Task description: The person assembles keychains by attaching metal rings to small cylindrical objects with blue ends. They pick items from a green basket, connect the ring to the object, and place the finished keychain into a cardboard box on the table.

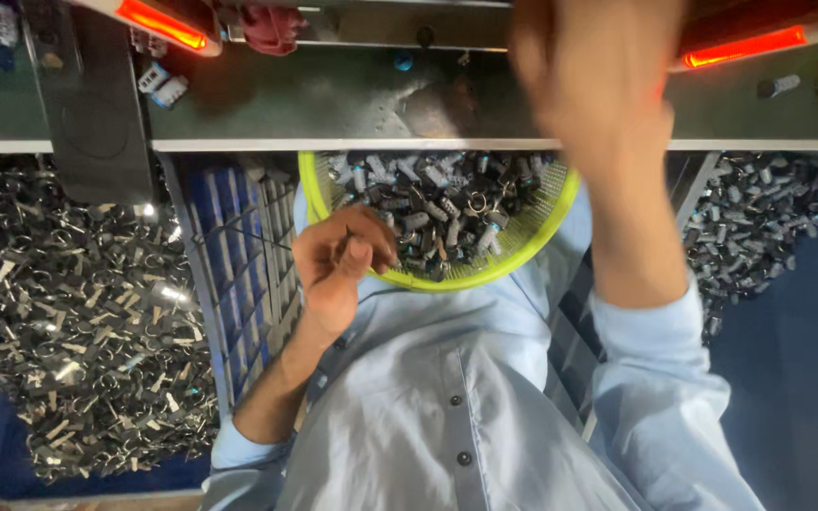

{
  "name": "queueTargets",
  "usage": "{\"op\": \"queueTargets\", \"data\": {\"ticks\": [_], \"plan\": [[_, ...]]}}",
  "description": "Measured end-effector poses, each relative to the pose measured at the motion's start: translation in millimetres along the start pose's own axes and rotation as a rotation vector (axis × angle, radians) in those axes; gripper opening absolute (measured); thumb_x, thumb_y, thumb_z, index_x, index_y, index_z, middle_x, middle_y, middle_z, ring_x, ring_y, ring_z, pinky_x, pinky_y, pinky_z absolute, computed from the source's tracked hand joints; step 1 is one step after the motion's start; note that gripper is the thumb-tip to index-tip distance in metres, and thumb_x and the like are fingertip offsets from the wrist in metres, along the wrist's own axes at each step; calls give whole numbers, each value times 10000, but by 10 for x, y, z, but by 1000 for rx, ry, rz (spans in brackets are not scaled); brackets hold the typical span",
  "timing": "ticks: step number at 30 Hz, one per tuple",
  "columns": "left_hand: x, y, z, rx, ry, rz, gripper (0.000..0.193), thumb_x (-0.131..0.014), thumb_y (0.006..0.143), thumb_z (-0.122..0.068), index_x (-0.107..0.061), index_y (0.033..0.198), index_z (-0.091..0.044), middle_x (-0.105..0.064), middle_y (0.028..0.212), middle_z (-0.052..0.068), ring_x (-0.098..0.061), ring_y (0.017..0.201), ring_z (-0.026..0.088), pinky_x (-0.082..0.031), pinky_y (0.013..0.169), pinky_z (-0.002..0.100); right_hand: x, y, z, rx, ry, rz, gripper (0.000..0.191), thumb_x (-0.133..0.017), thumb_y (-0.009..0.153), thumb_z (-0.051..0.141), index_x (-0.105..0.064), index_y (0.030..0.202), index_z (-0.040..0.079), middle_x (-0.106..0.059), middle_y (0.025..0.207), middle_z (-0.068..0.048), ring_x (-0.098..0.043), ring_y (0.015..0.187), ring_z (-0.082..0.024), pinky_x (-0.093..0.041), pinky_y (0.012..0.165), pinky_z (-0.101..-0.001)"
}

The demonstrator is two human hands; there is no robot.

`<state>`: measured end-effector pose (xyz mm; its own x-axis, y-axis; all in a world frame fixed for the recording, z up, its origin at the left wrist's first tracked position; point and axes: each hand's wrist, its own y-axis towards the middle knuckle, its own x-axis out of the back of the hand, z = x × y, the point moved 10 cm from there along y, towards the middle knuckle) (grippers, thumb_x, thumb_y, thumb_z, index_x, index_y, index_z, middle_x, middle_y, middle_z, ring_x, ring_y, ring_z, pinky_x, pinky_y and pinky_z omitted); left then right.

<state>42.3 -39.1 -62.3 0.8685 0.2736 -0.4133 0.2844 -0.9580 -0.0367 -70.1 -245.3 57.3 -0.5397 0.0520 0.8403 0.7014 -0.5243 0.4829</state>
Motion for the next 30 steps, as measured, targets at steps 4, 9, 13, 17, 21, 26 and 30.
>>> {"op": "queueTargets", "data": {"ticks": [4,9,13,17,21,26,30], "plan": [[-79,37,-169,-78,-94,14,416,-653,1096,-346,-638,915,28,-632,816,93,-566,721,130,-456,683,268,239,-609,524,52,657,-203,303,-765,953,218,-642,1122,-1,-710,1042,-99,-720,986,-298,-565,861,-405],[-206,118,-152,64,28,35,190,-676,991,-180,-661,1015,8,-651,1024,124,-626,833,161,-513,740,261,-729,-1508,525,-745,1152,39,221,-681,983,92,-681,1164,-36,-738,1124,-125,-692,951,-160,-566,842,-266],[-303,177,-317,-131,459,-2,208,-746,873,-12,-632,1047,-13,-652,1020,119,-672,883,211,-541,784,273,-732,-1817,474,-845,1096,-106,130,-707,986,-10,-644,1096,-41,-751,1090,-137,-708,909,-142,-591,819,-252],[-446,153,-503,-437,779,38,236,-782,849,29,-664,1037,-51,-691,959,88,-688,817,260,-552,739,322,-885,-1934,444,-937,1559,-199,293,-770,951,14,-520,1104,19,-736,1039,-132,-734,975,-179,-613,884,-291],[-661,-8,-704,-822,1112,198,346,-731,726,-24,-669,1065,0,-665,940,118,-624,747,289,-516,666,397,-1035,-1898,472,-874,1671,-176,293,-764,931,88,-537,1107,33,-733,1067,-149,-708,970,-192,-582,879,-301],[-434,-343,-1061,-577,1011,286,335,-753,826,-172,-664,1128,-58,-629,1067,61,-661,893,277,-578,771,413,-1423,-2010,648,-1204,2283,-185,217,-725,993,24,-529,1046,101,-667,971,-98,-633,828,-199,-550,755,-315],[195,-318,-1293,-365,-460,341,192,-630,958,-310,-652,913,-125,-641,793,73,-675,663,234,-578,585,347,-1309,-1904,554,-1212,2198,-174,145,-677,990,79,-546,1047,105,-647,931,-111,-619,851,-229,-544,744,-343]]}}
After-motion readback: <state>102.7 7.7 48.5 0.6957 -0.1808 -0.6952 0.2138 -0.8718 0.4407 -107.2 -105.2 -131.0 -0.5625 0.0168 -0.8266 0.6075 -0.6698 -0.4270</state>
